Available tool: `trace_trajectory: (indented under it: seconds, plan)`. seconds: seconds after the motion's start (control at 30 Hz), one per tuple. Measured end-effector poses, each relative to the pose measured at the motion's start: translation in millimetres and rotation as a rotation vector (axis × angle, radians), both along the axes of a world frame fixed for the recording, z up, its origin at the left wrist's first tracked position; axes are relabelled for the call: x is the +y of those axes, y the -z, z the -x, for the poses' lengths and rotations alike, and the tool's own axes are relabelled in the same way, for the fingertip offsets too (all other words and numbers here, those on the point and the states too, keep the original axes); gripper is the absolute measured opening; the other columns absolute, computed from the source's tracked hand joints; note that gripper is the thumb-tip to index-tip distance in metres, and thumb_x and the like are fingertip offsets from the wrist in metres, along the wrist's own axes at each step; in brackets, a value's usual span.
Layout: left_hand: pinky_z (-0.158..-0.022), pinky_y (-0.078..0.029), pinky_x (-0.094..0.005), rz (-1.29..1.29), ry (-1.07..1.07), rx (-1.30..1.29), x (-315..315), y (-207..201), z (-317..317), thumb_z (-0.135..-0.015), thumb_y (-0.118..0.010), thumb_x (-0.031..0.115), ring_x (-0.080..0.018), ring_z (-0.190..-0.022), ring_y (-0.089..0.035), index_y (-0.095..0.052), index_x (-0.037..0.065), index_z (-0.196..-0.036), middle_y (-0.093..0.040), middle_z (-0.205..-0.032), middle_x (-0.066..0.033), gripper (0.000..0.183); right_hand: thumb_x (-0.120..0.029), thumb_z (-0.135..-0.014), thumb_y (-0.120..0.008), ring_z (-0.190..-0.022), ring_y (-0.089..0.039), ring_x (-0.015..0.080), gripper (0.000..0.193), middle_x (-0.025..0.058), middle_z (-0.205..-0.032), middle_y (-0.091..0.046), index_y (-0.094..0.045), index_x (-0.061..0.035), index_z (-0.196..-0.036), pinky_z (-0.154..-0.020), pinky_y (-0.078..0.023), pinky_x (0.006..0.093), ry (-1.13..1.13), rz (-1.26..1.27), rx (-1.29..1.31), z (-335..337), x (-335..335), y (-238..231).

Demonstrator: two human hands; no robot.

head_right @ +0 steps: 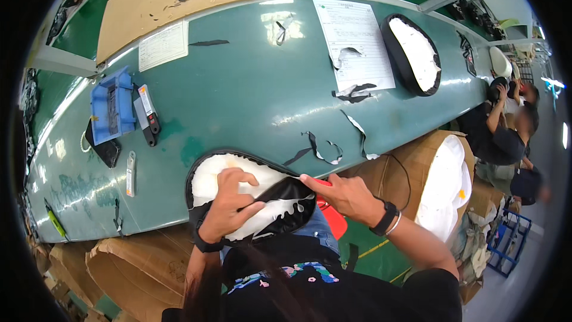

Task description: Trimming excess fabric and padding from newly assembled bicycle seats using a utility knife and pliers.

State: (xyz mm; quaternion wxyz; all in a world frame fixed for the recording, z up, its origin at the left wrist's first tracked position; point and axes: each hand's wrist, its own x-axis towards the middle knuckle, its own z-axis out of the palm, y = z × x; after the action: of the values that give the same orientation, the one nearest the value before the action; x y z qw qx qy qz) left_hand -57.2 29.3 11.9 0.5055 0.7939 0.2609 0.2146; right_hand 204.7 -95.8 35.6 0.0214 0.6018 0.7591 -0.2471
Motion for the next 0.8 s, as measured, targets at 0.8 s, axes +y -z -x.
trace_trajectory:
  seconds: [0.8]
  plan:
    - [-0.076, -0.03, -0.0308, 0.27, 0.192, -0.253, 50, 33, -60, -0.071, -0.074, 0.013, -0.015, -0.075, -0.053, -0.046, 0.007, -0.059, -0.048, -0.066, -0.0007, 0.031, -0.023, -0.092, -0.058, -0.055, -0.056, 0.0365, 0.058, 0.0149, -0.075, -0.056, -0.037, -0.0202, -0.145, -0.049, -0.045, 0.0468, 0.657, -0.01, -0.057, 78, -34, 1]
